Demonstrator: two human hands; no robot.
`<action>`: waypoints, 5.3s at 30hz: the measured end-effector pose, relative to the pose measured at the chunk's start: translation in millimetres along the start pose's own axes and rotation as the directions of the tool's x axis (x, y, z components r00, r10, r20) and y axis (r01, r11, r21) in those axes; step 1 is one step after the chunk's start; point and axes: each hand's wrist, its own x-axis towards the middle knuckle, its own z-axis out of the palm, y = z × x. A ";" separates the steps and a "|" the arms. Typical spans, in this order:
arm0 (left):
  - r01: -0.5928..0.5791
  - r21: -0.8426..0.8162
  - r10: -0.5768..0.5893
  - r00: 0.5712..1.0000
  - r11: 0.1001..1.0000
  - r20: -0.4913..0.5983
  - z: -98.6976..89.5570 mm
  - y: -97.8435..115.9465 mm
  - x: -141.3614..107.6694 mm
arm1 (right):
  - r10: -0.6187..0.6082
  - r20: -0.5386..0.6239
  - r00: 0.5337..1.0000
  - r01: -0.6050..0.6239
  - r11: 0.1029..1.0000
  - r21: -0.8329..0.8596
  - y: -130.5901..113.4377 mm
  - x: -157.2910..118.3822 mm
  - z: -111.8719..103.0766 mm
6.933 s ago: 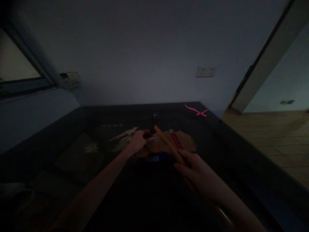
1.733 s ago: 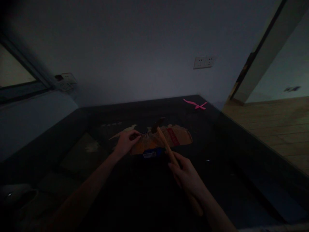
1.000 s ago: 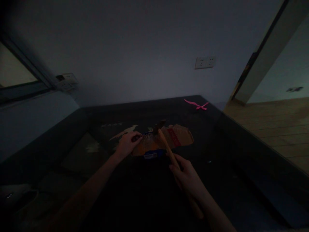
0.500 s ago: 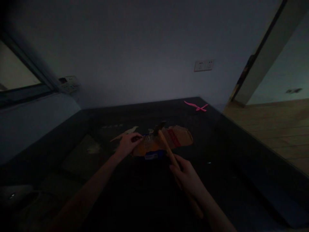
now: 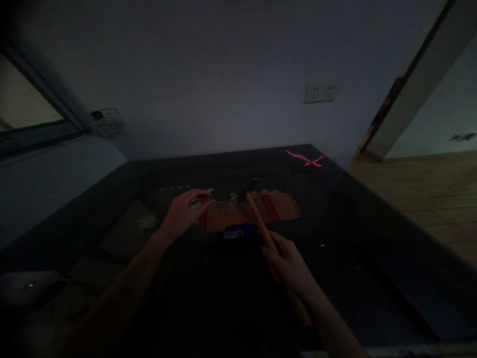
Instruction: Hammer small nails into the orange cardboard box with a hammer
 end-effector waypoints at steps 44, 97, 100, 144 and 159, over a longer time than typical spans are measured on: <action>0.133 -0.266 0.012 0.878 0.955 0.479 -8.1 4.5 -95.8 | -0.030 -0.085 0.996 0.038 0.995 0.095 -5.2 -5.4 -6.2; 0.131 -0.411 -0.100 0.990 0.902 0.096 74.4 1.8 30.1 | -0.014 -0.092 0.996 0.016 1.000 0.025 -21.4 -5.5 -7.4; 0.155 -0.410 -0.118 0.986 0.899 0.115 73.3 2.3 30.4 | -0.056 -0.115 0.992 0.050 0.997 -0.050 -35.1 -9.9 -15.6; 0.271 -0.336 -0.214 0.957 0.902 0.197 68.8 7.2 30.9 | -0.098 -0.006 0.995 0.093 0.959 -0.267 -72.6 -20.0 -32.7; 0.277 -0.307 -0.222 0.954 0.910 0.201 70.0 4.7 31.9 | -0.136 -0.004 0.991 0.129 0.949 -0.288 -67.7 -13.9 -31.1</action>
